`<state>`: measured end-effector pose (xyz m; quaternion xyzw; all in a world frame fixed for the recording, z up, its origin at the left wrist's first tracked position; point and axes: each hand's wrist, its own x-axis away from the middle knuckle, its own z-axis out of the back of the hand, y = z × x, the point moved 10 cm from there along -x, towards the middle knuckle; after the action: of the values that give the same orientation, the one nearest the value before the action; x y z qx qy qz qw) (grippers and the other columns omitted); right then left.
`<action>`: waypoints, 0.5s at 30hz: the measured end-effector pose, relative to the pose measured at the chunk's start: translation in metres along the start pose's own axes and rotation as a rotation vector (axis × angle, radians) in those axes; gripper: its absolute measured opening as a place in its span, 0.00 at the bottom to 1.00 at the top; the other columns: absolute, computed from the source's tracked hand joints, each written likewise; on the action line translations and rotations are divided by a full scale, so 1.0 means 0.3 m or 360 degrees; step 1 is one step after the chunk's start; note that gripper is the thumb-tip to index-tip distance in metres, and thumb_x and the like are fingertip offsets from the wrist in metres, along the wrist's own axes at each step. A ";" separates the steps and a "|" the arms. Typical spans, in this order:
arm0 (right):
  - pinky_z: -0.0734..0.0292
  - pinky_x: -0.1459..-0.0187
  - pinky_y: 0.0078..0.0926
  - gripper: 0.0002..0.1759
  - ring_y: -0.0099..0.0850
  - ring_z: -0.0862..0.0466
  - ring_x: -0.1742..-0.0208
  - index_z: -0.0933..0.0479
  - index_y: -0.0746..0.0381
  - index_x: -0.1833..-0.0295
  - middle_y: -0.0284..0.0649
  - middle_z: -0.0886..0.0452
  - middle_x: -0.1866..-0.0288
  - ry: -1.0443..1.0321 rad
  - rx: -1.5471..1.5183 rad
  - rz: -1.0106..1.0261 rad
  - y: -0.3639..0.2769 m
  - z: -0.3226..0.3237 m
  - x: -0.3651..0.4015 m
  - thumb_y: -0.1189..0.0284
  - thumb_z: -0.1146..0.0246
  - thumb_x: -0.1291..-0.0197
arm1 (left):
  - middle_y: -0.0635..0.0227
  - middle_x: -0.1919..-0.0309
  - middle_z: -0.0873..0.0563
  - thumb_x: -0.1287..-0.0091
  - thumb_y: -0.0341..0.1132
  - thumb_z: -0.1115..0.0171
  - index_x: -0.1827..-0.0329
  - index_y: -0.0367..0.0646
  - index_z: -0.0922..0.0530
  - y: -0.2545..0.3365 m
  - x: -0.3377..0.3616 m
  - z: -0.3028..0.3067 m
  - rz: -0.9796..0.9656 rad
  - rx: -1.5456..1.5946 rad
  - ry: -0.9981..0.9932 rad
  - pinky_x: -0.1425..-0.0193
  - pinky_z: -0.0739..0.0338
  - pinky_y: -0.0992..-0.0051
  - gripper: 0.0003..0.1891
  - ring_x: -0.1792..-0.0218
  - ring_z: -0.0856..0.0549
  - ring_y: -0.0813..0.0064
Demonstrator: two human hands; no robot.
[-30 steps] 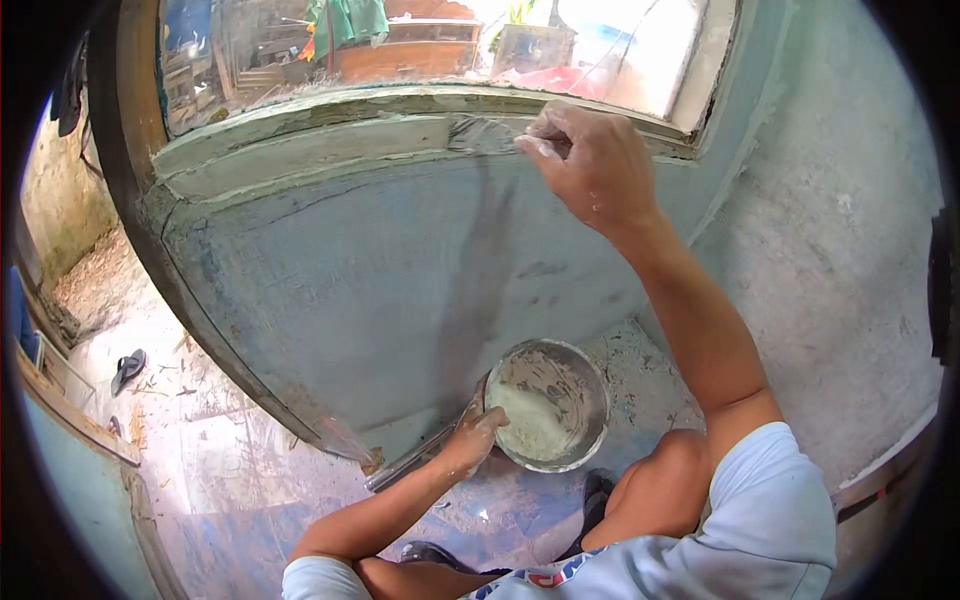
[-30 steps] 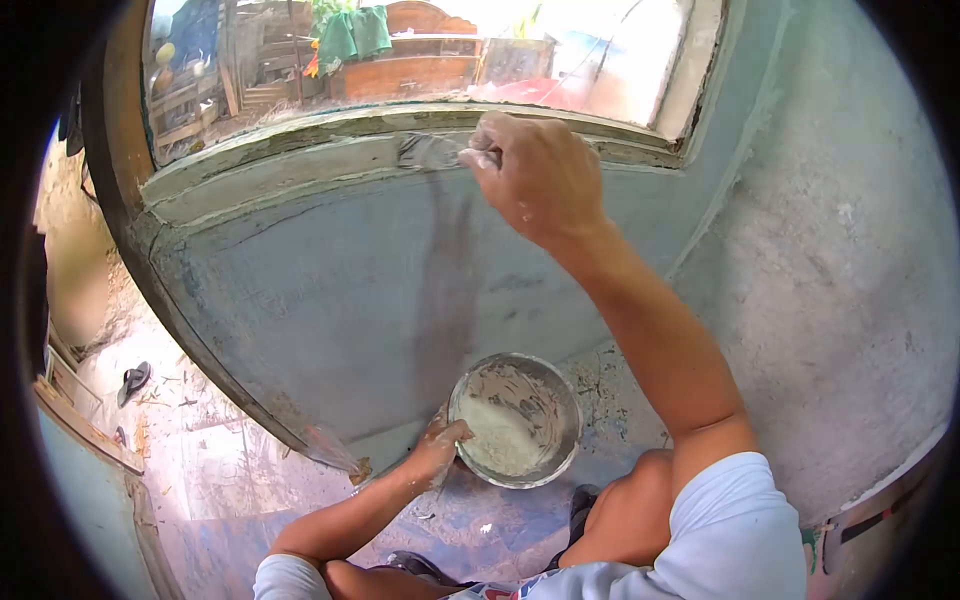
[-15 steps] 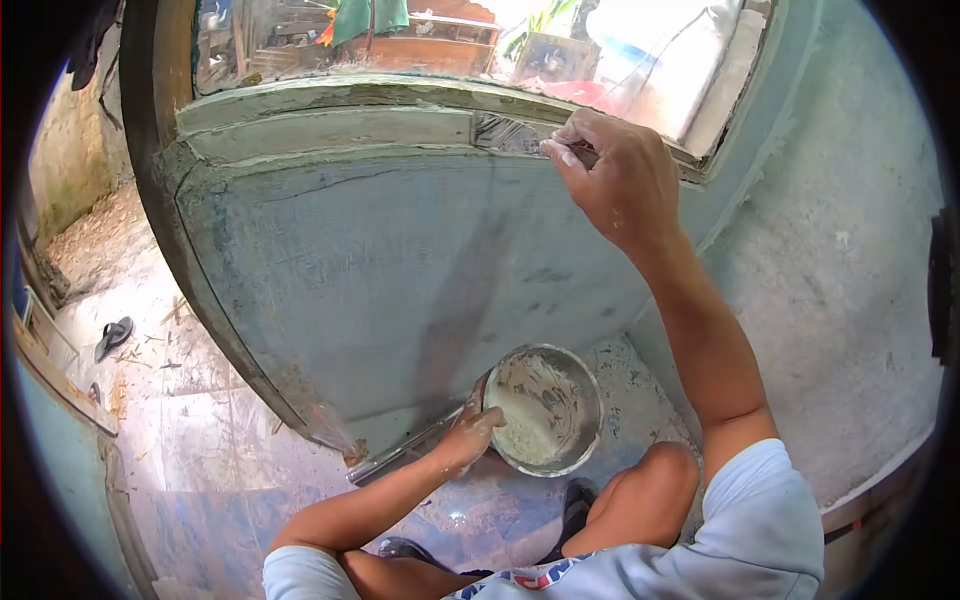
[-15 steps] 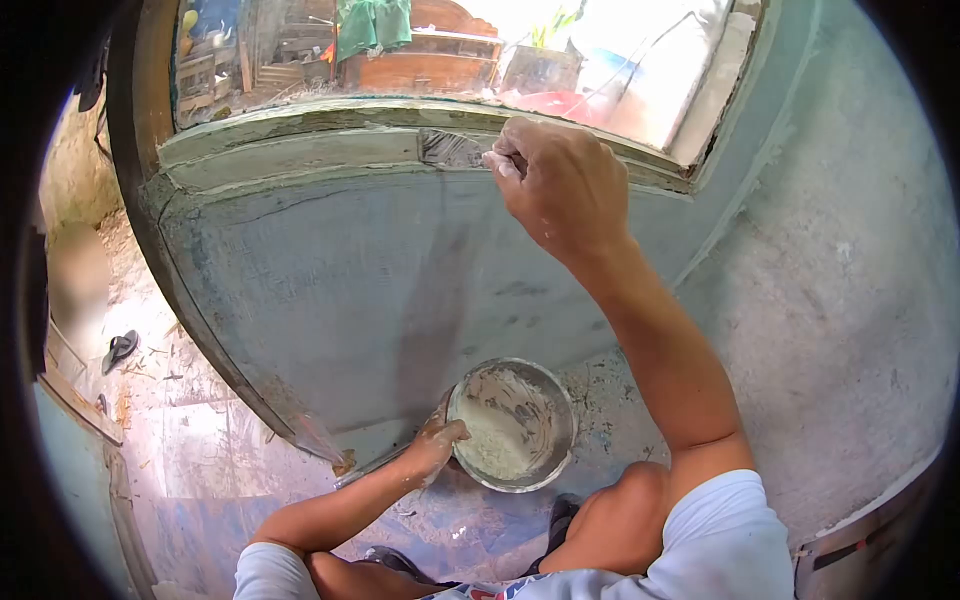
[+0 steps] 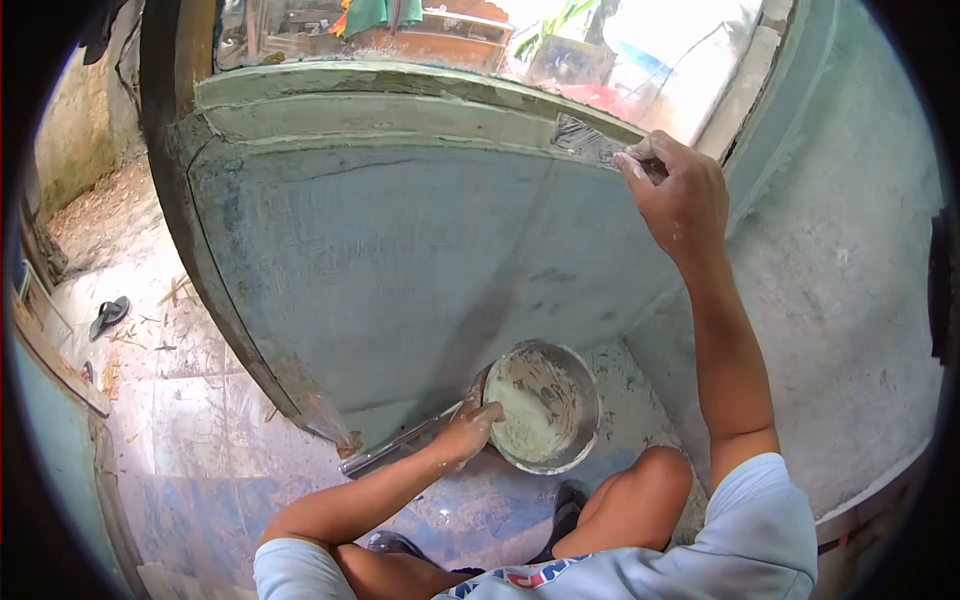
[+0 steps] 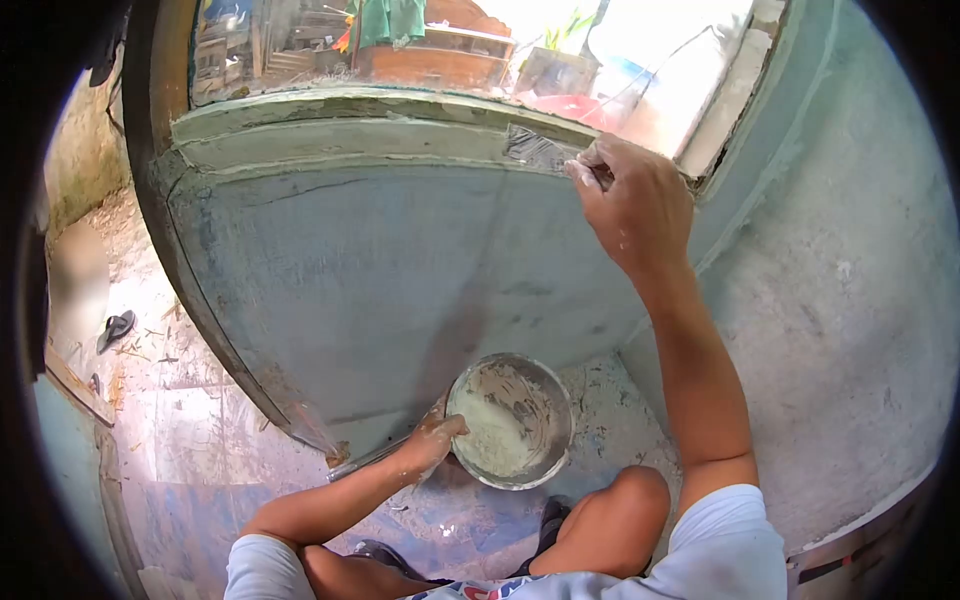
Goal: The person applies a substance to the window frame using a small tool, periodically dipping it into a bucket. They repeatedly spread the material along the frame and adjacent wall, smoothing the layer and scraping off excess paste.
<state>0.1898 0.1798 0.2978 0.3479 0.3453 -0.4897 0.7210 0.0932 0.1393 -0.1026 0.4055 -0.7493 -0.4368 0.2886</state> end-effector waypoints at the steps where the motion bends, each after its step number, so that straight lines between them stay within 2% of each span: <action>1: 0.19 0.63 0.36 0.10 0.42 0.11 0.66 0.16 0.60 0.64 0.41 0.11 0.67 -0.0016 -0.0111 -0.0058 0.002 0.011 -0.005 0.66 0.23 0.40 | 0.53 0.24 0.30 0.38 0.29 0.47 0.14 0.42 0.46 -0.014 -0.014 0.015 -0.0027 -0.0080 0.0032 0.19 0.40 0.66 0.44 0.24 0.33 0.59; 4: 0.19 0.64 0.35 0.11 0.41 0.11 0.68 0.15 0.59 0.61 0.40 0.11 0.68 0.0081 -0.0035 0.0138 -0.087 0.013 -0.021 0.65 0.22 0.40 | 0.53 0.25 0.29 0.38 0.29 0.48 0.14 0.44 0.46 0.000 -0.008 -0.005 0.0002 -0.0025 -0.0003 0.19 0.39 0.66 0.43 0.25 0.31 0.59; 6: 0.19 0.63 0.36 0.11 0.42 0.11 0.67 0.15 0.58 0.60 0.40 0.11 0.68 0.0034 0.0004 0.0057 -0.114 -0.008 -0.032 0.64 0.23 0.40 | 0.53 0.25 0.28 0.38 0.28 0.48 0.14 0.45 0.46 -0.010 -0.014 -0.005 0.0021 -0.0034 -0.0028 0.20 0.38 0.66 0.43 0.26 0.30 0.59; 8: 0.19 0.63 0.39 0.11 0.43 0.11 0.66 0.14 0.58 0.60 0.40 0.11 0.67 0.0034 -0.0050 0.0167 -0.162 -0.027 -0.040 0.62 0.25 0.38 | 0.53 0.26 0.27 0.37 0.28 0.48 0.14 0.46 0.46 -0.013 -0.018 -0.007 0.0035 -0.0042 -0.0038 0.20 0.38 0.66 0.43 0.26 0.30 0.59; 11: 0.18 0.62 0.41 0.10 0.44 0.11 0.65 0.14 0.57 0.60 0.40 0.11 0.67 0.0006 -0.0042 0.0161 -0.158 -0.041 -0.040 0.62 0.25 0.38 | 0.52 0.25 0.29 0.37 0.27 0.48 0.14 0.47 0.46 0.011 0.004 -0.017 0.0090 -0.0033 0.0014 0.20 0.38 0.66 0.43 0.26 0.30 0.60; 13: 0.18 0.63 0.41 0.11 0.43 0.11 0.65 0.15 0.57 0.60 0.39 0.11 0.67 0.0062 0.0013 0.0215 -0.142 -0.045 -0.029 0.62 0.25 0.38 | 0.52 0.24 0.30 0.38 0.27 0.48 0.13 0.46 0.46 0.024 0.027 -0.027 0.0233 0.0035 0.0076 0.20 0.37 0.66 0.44 0.27 0.29 0.60; 15: 0.18 0.63 0.40 0.11 0.41 0.11 0.66 0.15 0.57 0.60 0.38 0.11 0.68 0.0064 0.0081 0.0175 -0.096 -0.027 -0.016 0.62 0.25 0.37 | 0.52 0.24 0.31 0.38 0.27 0.48 0.13 0.46 0.46 -0.010 0.001 -0.004 0.0164 -0.0020 0.0047 0.21 0.36 0.65 0.44 0.27 0.29 0.60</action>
<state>0.1600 0.1810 0.2930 0.3942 0.3275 -0.4510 0.7307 0.0951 0.1377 -0.1047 0.3710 -0.7621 -0.4200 0.3243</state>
